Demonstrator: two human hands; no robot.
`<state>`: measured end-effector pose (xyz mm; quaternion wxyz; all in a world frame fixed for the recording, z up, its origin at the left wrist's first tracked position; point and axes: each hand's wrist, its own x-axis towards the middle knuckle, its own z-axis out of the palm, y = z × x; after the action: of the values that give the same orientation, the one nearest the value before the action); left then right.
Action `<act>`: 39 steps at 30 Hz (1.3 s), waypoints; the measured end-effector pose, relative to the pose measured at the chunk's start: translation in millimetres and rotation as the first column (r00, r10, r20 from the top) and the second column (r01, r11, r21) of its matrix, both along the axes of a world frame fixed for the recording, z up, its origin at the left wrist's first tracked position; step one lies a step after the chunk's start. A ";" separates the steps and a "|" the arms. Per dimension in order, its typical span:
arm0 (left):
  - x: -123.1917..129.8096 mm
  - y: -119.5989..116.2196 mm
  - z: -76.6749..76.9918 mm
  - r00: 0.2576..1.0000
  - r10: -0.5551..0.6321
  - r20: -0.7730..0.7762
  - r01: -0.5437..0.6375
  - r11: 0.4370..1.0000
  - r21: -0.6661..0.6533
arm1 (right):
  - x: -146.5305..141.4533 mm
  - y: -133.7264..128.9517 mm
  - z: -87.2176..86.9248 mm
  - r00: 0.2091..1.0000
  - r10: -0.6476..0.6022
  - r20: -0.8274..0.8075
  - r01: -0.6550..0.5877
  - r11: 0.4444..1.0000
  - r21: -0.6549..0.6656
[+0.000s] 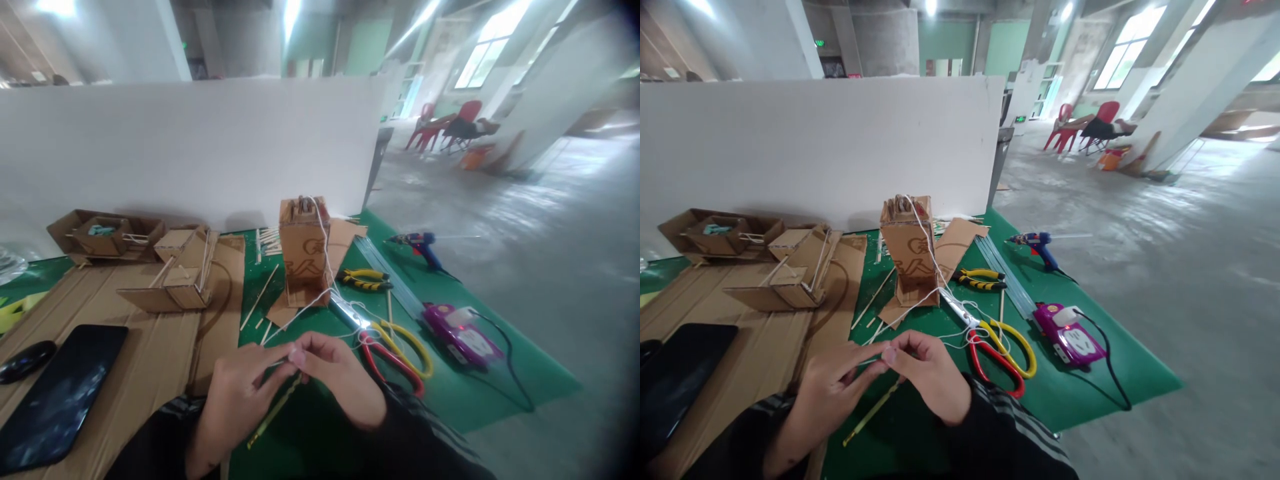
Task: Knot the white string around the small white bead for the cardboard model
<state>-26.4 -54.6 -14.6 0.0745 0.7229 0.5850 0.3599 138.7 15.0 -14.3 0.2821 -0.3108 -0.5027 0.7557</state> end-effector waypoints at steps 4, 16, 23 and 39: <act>0.7 1.1 2.3 0.977 0.001 0.213 0.043 0.978 -0.206 | 1.9 1.3 -0.2 0.993 0.073 -0.092 -0.076 0.997 -0.030; -1.9 -3.6 -0.2 0.991 -0.015 0.131 0.026 0.996 -0.085 | 0.9 0.8 -2.5 0.985 0.107 -0.138 -0.118 0.990 -0.076; -1.1 -2.0 -3.6 0.994 -0.022 0.103 0.022 1.000 -0.001 | -1.3 -2.2 -7.4 0.981 0.080 -0.176 -0.104 0.986 -0.130; -19.1 2.6 7.3 0.963 -0.180 0.203 0.230 0.938 -0.261 | 3.5 3.8 -15.0 0.962 0.250 -0.106 -0.263 0.955 -0.133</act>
<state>-45.5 -52.0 -7.3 0.2653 0.7274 0.5427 0.3257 142.2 18.8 -29.2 0.1798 -0.2290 -0.4693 0.8337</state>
